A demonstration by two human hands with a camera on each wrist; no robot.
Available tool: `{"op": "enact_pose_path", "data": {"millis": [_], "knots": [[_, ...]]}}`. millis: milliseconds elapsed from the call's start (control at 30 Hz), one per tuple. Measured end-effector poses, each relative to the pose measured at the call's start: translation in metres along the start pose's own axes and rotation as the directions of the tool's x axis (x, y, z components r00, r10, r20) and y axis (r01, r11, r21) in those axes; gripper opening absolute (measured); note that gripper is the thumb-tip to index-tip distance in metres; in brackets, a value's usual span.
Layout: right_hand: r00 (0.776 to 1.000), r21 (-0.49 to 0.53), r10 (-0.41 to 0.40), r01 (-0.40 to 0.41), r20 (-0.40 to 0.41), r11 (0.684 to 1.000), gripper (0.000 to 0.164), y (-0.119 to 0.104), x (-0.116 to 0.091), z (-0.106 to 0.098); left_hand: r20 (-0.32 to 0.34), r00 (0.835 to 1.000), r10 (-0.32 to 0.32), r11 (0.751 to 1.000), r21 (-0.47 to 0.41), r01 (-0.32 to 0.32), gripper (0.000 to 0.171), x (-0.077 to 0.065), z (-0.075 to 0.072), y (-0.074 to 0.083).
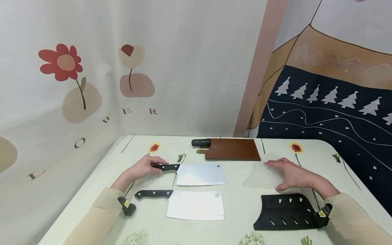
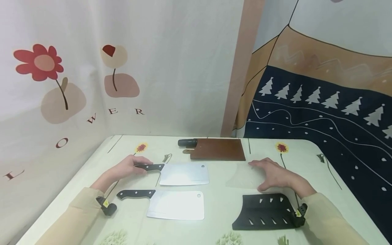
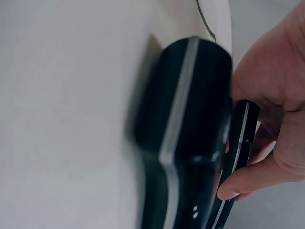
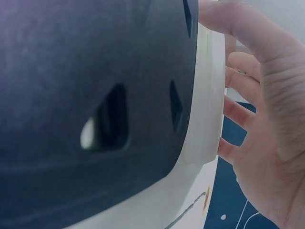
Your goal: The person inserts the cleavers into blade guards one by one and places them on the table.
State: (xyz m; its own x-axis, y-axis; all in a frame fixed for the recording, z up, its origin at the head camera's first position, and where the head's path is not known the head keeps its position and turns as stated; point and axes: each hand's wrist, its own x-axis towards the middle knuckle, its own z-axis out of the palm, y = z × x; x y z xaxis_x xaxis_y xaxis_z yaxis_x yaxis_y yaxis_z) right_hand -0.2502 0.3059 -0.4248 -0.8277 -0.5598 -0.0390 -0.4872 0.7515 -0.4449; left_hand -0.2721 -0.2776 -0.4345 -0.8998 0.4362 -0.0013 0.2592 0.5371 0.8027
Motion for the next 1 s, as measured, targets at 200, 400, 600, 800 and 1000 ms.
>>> {"op": "enact_pose_path", "data": {"millis": [200, 400, 600, 800, 1000], "knots": [[1.0, -0.002, -0.007, 0.007, -0.02, 1.0, 0.088, 0.001, -0.002, -0.003, 0.01, 1.0, -0.016, 0.998, -0.054, 0.017, 0.038, 0.0, 0.002, 0.001], [0.999, -0.011, -0.015, 0.015, -0.031, 1.0, 0.087, -0.004, -0.001, -0.006, 0.003, 0.999, -0.05, 0.996, -0.075, 0.05, 0.037, -0.001, -0.001, 0.003], [0.999, -0.027, -0.007, 0.006, -0.043, 1.0, 0.088, -0.012, 0.001, -0.009, 0.0, 0.998, -0.06, 0.992, -0.109, 0.059, 0.038, 0.001, -0.003, 0.007], [0.997, -0.017, -0.031, 0.029, -0.076, 0.999, 0.087, -0.018, 0.002, -0.012, -0.017, 0.997, -0.07, 0.99, -0.126, 0.068, 0.039, 0.004, 0.0, 0.019], [0.997, 0.014, -0.04, 0.041, -0.067, 0.999, 0.086, -0.027, 0.003, -0.012, -0.023, 0.995, -0.101, 0.986, -0.136, 0.097, 0.041, 0.006, 0.002, 0.024]]}}
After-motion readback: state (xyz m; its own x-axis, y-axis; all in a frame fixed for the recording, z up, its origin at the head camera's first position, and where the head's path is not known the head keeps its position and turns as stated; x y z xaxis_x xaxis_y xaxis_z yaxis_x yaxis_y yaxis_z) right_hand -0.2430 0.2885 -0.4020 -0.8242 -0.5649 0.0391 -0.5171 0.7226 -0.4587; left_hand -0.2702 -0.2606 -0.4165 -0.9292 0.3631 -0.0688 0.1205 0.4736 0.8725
